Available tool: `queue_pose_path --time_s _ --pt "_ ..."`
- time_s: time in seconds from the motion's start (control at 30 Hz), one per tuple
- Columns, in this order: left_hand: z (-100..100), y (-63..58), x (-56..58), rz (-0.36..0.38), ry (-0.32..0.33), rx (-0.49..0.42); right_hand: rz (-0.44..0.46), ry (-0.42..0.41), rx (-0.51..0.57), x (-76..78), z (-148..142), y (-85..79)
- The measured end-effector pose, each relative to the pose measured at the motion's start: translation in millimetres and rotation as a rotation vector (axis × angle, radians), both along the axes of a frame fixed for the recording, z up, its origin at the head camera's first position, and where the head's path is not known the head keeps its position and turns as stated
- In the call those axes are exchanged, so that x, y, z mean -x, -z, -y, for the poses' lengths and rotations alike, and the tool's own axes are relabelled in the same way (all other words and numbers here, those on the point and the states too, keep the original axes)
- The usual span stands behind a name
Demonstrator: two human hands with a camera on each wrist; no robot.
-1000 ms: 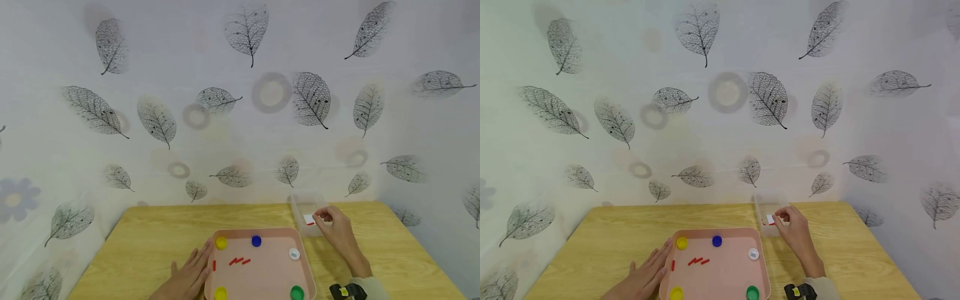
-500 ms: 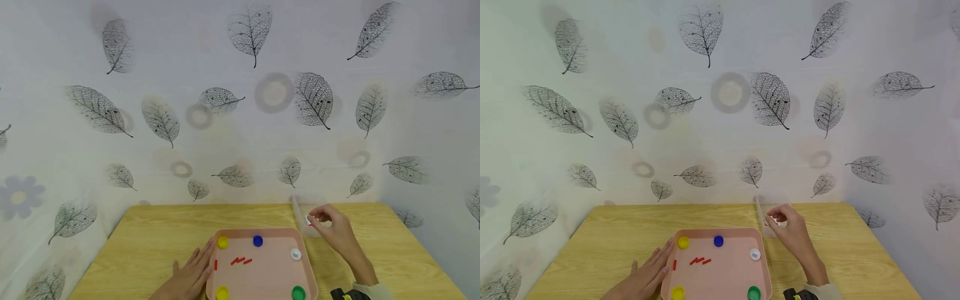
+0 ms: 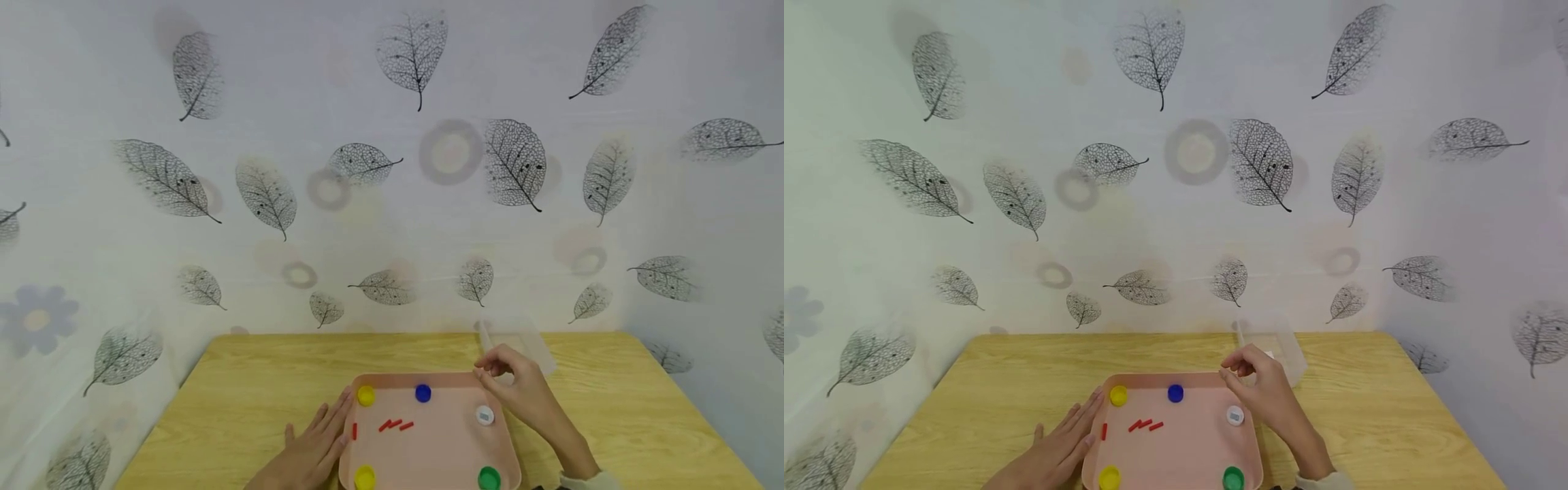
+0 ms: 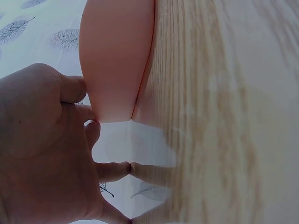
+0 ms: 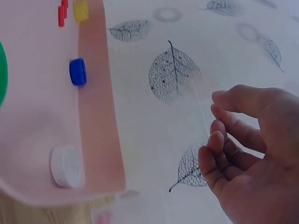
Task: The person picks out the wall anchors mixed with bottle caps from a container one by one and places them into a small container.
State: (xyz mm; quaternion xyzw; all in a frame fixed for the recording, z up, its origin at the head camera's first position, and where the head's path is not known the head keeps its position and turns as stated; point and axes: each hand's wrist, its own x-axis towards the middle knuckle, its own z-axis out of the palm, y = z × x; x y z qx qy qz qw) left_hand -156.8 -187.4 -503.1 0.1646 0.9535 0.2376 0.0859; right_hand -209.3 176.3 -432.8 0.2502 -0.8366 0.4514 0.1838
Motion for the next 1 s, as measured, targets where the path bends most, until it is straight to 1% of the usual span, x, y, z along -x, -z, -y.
queue_pose_path --time_s 0.07,0.13,0.2,0.3,0.37,0.47,0.53,0.63,0.73,0.8,0.87,0.93,1.0 --pt "0.4 -0.4 0.0 -0.004 0.002 0.0 0.029 -0.022 0.007 -5.6 7.5 -5.6" --pt "-0.2 -0.5 0.3 -0.008 0.005 0.006 0.065 -0.042 0.018 -8.4 13.0 -6.1" --pt "-0.4 -0.7 0.4 -0.006 0.007 0.004 0.08 -0.064 0.024 -6.5 16.2 1.9" --pt "-0.6 -1.8 0.2 0.0 0.01 0.0 0.106 -0.073 0.025 -6.1 23.7 7.4" --pt "0.0 -2.4 -0.2 0.015 0.009 -0.009 0.103 -0.084 0.017 -2.5 26.5 17.1" --pt "0.6 -3.2 -0.3 0.034 0.006 -0.01 0.114 -0.098 0.007 -0.9 31.5 25.4" --pt "0.5 -3.3 0.4 0.035 0.005 -0.007 0.12 -0.111 0.004 2.2 33.6 34.5" --pt "0.1 -3.5 1.5 0.021 0.012 0.007 0.12 -0.137 0.009 1.2 41.4 37.2" --pt "0.0 -3.0 1.8 0.012 0.02 0.016 0.081 -0.165 0.007 0.1 49.8 41.7" --pt "0.1 -2.2 1.4 0.012 0.026 0.014 0.082 -0.185 0.003 -1.4 54.8 45.6" --pt "0.3 -1.4 0.9 0.012 0.026 0.003 0.109 -0.192 0.005 -2.9 59.2 49.8" --pt "0.4 -0.9 0.5 0.007 0.026 -0.004 0.169 -0.193 0.009 -5.4 63.2 53.4" --pt "0.5 -0.7 0.6 0.008 0.024 -0.011 0.205 -0.2 0.014 -5.5 66.3 58.6"
